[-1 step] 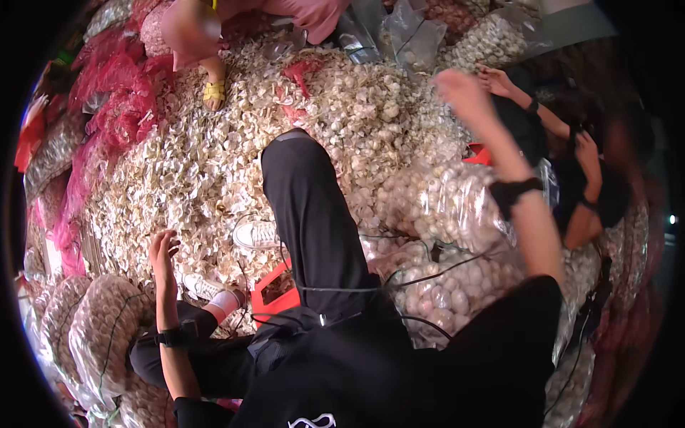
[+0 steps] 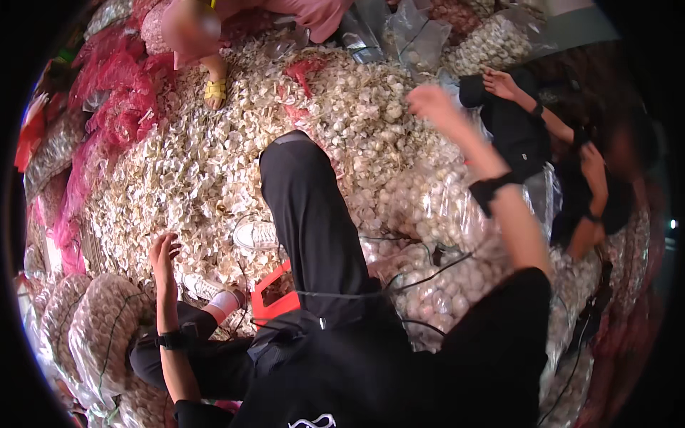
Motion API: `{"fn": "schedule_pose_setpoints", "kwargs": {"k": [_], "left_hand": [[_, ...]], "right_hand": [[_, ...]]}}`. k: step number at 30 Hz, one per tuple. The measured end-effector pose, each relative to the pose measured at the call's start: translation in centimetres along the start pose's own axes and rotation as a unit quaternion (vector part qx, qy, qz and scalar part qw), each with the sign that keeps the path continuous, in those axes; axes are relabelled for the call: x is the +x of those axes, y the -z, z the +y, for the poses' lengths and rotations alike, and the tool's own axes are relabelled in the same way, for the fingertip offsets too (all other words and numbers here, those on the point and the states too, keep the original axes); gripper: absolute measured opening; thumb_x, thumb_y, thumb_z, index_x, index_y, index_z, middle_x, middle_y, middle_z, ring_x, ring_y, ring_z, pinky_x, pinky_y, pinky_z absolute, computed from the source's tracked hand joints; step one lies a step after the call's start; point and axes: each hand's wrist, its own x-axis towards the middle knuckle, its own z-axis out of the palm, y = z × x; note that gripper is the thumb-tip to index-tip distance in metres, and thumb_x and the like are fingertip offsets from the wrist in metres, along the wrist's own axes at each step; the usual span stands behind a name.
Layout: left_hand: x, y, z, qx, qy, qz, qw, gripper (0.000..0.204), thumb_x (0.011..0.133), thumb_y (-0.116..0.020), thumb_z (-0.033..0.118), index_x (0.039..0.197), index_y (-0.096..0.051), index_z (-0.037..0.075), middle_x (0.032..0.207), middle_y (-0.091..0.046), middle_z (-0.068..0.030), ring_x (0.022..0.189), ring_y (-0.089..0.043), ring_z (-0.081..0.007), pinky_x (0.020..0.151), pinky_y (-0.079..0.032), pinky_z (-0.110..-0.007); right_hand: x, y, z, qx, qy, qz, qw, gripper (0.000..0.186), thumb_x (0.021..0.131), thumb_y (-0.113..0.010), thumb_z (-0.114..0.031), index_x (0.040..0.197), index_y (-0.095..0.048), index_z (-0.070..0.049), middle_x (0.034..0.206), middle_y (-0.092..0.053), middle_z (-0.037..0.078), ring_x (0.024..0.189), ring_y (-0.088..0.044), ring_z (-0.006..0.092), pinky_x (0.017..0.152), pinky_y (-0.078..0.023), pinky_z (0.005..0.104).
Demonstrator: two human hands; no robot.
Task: Peeling individual garlic cloves from whole bulbs in a commercial or processing environment.
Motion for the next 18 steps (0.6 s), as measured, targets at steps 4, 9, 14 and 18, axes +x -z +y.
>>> {"fn": "schedule_pose_setpoints", "kwargs": {"k": [4,9,14,18], "left_hand": [[-0.9,0.0,-1.2,0.003,0.039,-0.013,0.999,0.025,0.095,-0.053,0.025,0.104,-0.063,0.003,0.097,-0.067,-0.0054,0.081,-0.062,-0.0130,0.074,-0.046,-0.027],[-2.5,2.9,-3.2,-0.008,0.129,0.066,0.989,0.022,0.096,-0.052,0.022,0.104,-0.064,0.004,0.096,-0.067,-0.0046,0.080,-0.062,-0.0110,0.072,-0.046,-0.024],[-1.8,3.0,-3.8,-0.003,0.155,0.067,0.986,0.021,0.096,-0.052,0.020,0.103,-0.064,0.004,0.097,-0.067,-0.0052,0.080,-0.063,-0.0106,0.071,-0.047,-0.024],[-1.9,2.3,-3.1,0.004,0.148,0.044,0.988,0.022,0.096,-0.052,0.022,0.104,-0.063,0.005,0.098,-0.067,-0.0054,0.079,-0.062,-0.0108,0.071,-0.047,-0.023]], "right_hand": [[6.5,-13.0,11.4,-0.261,-0.188,-0.158,0.934,0.026,0.091,-0.050,-0.013,0.108,-0.069,-0.011,0.104,-0.069,0.014,0.099,-0.064,0.0275,0.087,-0.049,0.0387],[11.0,-16.7,14.4,-0.165,-0.100,0.117,0.974,0.061,0.092,-0.043,0.005,0.148,-0.030,-0.015,0.145,-0.039,0.014,0.129,-0.044,0.0325,0.103,-0.040,0.0405],[13.3,-15.7,16.4,-0.174,-0.129,0.093,0.972,0.081,0.085,-0.068,-0.018,0.150,-0.020,-0.013,0.151,-0.029,0.014,0.134,-0.035,0.0350,0.108,-0.037,0.0449],[13.5,-17.4,15.2,-0.389,-0.118,0.060,0.911,0.079,0.087,-0.066,-0.033,0.148,-0.022,-0.010,0.144,-0.035,0.018,0.128,-0.042,0.0383,0.100,-0.043,0.0470]]}}
